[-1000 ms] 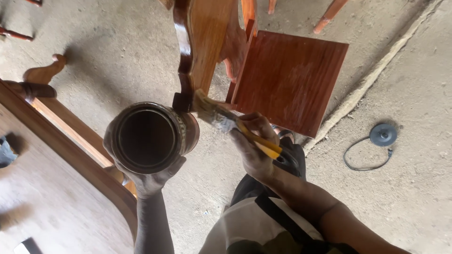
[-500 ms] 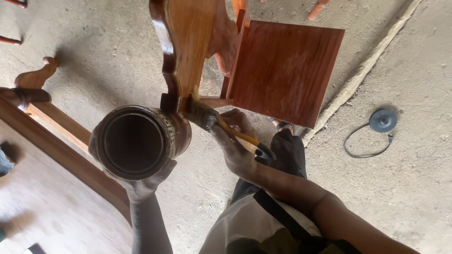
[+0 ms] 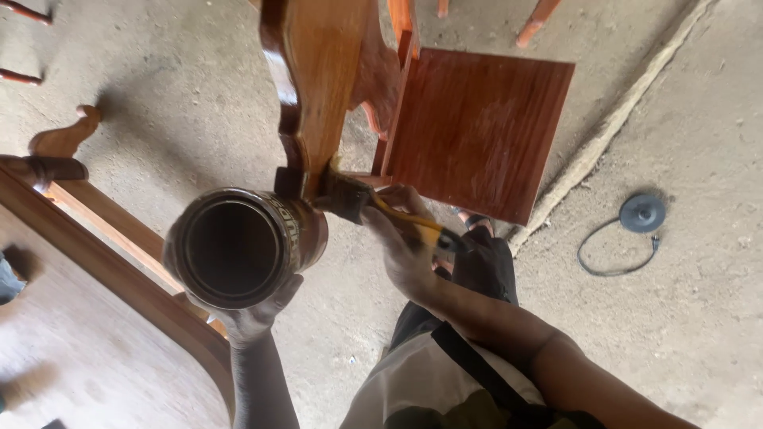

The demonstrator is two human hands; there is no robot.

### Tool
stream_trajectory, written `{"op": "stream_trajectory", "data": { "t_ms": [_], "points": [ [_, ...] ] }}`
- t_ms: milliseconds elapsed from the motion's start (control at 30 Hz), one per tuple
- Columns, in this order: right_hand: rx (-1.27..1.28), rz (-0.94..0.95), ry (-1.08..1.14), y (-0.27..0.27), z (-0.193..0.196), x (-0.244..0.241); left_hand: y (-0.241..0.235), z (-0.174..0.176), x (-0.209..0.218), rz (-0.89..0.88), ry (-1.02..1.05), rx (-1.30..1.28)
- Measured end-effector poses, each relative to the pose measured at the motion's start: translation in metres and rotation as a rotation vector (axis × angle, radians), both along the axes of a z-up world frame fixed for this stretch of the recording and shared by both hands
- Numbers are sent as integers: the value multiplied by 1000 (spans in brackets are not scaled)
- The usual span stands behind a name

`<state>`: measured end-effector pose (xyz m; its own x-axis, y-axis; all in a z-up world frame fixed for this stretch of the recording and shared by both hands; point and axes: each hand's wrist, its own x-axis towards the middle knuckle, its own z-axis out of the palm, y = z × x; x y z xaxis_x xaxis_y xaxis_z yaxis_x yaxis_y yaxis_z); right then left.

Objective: The person applies varnish to wooden chairs using a paintbrush. They dip the brush into a can of varnish and coat the seat, backrest, and legs of the chairs. The person moves between different chairs to continue the application.

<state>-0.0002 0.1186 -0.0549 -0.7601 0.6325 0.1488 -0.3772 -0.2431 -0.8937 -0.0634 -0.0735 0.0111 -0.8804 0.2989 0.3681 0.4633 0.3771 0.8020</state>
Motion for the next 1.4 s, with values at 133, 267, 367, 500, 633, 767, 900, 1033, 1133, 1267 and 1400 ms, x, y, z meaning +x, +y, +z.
{"op": "stream_trajectory", "data": {
  "t_ms": [133,267,367,500,633,767,900,1033,1133,1267,1400],
  "points": [
    [-365,222,268,46,18,-12,5,7,1,52,18,47],
    [215,287,232,90,-7,-44,17,-3,8,152,168,-26],
    [178,299,315,117,32,-67,26,-5,13,183,139,29],
    [508,248,453,131,70,-64,33,-5,21,191,52,99],
    [487,576,478,140,65,-79,38,-5,30,225,5,145],
    [586,386,422,163,108,-90,50,1,31,312,-23,193],
    [1124,384,257,155,157,-93,61,-2,36,321,-55,321],
    [1333,689,245,123,153,-127,69,0,39,345,-69,408],
    [1483,567,263,129,187,-130,74,2,40,446,-74,243],
    [1562,580,292,105,207,-134,76,-2,40,318,-75,492],
    [1797,812,157,89,206,-152,77,5,41,359,-143,458]
  ]
}}
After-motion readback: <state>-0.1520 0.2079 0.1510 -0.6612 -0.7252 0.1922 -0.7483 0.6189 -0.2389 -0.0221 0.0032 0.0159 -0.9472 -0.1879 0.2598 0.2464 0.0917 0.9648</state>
